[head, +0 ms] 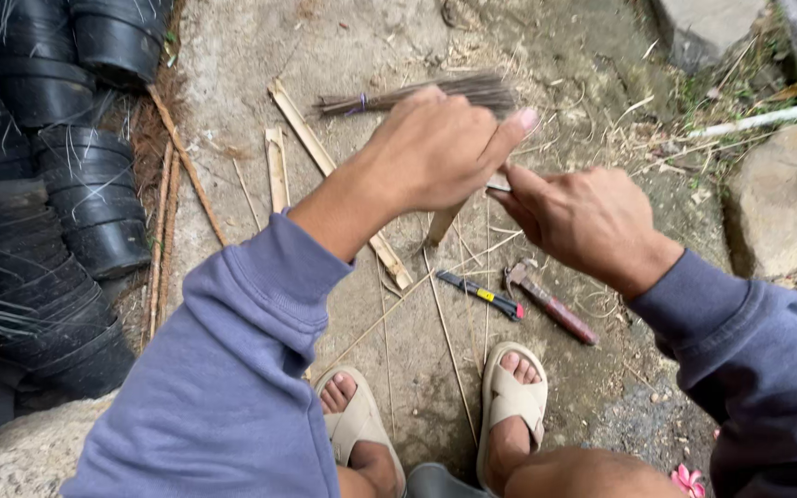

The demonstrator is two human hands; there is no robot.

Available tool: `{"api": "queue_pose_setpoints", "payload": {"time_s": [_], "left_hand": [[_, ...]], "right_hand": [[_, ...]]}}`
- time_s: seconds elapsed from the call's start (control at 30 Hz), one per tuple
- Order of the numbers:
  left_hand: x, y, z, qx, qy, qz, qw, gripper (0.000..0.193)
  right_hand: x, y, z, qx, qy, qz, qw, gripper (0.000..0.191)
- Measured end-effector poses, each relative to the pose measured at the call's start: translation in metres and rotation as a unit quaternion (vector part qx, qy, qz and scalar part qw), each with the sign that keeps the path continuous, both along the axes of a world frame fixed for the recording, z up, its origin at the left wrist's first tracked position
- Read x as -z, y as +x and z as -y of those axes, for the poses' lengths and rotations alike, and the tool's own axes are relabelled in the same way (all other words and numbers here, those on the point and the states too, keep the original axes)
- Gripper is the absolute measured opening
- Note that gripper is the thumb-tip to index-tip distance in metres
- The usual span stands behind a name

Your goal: The person sits on the ground and splits a bamboo pole into thin strips using a knife, then uses a hammer and a chisel-like tool to split and shape the bamboo pieces, arranging the finished strips on the ground.

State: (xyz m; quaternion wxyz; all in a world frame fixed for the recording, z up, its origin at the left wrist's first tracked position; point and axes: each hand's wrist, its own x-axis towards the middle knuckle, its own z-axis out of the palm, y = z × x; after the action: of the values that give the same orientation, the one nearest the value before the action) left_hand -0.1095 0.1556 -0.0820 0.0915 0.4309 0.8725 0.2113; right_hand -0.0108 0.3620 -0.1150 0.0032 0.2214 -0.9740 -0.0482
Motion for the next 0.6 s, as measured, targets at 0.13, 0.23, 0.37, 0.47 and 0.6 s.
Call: {"api": "queue_pose_setpoints", "payload": {"time_s": [0.13, 0.23, 0.37, 0.47, 0.6], "left_hand": [[0.008, -0.011, -0.003, 0.044, 0.076, -0.112, 0.99, 0.063], [0.009, -0.018, 0.001, 0.031, 0.045, -0.081, 0.995, 0.058], [0.005, -0.022, 0.009, 0.012, 0.066, -0.048, 0.997, 0.057], [0.003, -0.024, 0.012, -0.016, 0.047, 0.063, 0.997, 0.06], [0.004, -0.024, 0.01, 0.018, 0.106, 0.01, 0.994, 0.062]], "right_hand": [[0.021, -0.009, 0.008, 0.011, 0.044, 0.039, 0.998, 0.044], [0.03, -0.015, 0.012, 0.011, 0.046, 0.036, 0.998, 0.045], [0.035, -0.025, 0.013, -0.013, 0.023, 0.019, 0.999, 0.04], [0.045, -0.031, 0.013, -0.023, 0.038, 0.042, 0.998, 0.05], [0.072, -0.033, 0.015, -0.025, 0.043, 0.087, 0.995, 0.041]]}}
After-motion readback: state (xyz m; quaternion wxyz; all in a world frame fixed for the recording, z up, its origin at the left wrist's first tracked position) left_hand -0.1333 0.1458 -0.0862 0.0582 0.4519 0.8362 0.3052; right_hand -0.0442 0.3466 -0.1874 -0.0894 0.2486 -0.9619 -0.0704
